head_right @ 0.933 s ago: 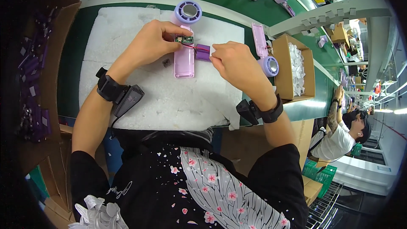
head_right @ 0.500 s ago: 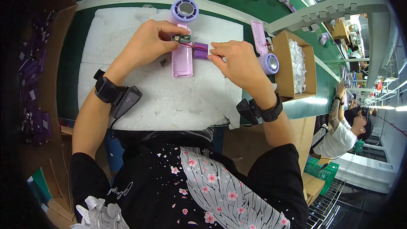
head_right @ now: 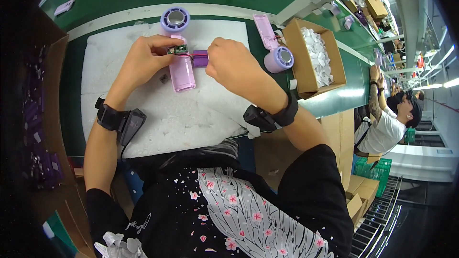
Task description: The person assembles a handheld fan by inserting a circuit board into the housing, connecting the battery wires to it, and fitting the battery pack into the handle. They then set the assembled fan onto the conveyor belt.
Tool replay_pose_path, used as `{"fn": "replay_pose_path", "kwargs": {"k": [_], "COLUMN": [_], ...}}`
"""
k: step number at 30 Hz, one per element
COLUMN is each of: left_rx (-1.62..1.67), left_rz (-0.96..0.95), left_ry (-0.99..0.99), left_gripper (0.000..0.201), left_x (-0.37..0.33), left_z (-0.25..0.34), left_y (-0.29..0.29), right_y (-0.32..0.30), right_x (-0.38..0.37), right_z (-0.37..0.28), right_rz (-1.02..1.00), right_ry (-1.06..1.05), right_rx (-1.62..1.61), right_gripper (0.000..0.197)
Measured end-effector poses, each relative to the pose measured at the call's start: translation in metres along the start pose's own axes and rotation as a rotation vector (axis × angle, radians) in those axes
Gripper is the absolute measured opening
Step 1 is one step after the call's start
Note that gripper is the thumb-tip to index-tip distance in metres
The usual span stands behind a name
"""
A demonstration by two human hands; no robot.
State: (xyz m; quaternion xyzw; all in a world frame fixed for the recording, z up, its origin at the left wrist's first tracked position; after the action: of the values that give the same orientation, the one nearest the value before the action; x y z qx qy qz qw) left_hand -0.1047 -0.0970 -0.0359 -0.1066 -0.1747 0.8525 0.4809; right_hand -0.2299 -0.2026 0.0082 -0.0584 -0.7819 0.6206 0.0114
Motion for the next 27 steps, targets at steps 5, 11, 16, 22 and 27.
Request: {"fn": "replay_pose_path", "kwargs": {"k": [5, 11, 16, 22, 27], "left_rx": [0.016, 0.060, 0.003, 0.022, 0.041], "left_rz": [-0.007, 0.022, 0.019, 0.000, 0.044], "left_ry": [-0.044, 0.021, -0.024, -0.041, 0.016], "left_gripper": [0.036, 0.036, 0.036, 0.036, 0.034], "left_x": [0.002, 0.001, -0.001, 0.003, 0.002], "left_z": [-0.006, 0.001, 0.004, -0.001, 0.003], "left_y": [0.001, 0.006, 0.004, 0.002, -0.001], "right_y": [-0.019, -0.139, -0.103, -0.014, 0.012], "right_x": [0.013, 0.095, 0.075, -0.008, -0.009], "right_z": [0.037, 0.160, 0.139, -0.006, 0.008], "right_rz": [0.121, 0.271, 0.327, 0.225, -0.023], "right_ry": [0.109, 0.801, 0.613, -0.227, -0.077], "right_rx": [-0.293, 0.243, -0.124, -0.280, -0.625], "right_gripper": [0.019, 0.024, 0.022, 0.025, 0.029]}}
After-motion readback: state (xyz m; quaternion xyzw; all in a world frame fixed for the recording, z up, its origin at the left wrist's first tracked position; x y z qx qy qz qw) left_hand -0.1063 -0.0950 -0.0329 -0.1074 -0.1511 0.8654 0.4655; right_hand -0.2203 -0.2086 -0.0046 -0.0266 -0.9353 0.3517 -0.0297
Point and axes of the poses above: each hand's wrist, its own x-axis away from the middle knuckle, its own y-axis out of the palm, z = x × y, the point moved 8 cm from there along -x, towards the middle knuckle
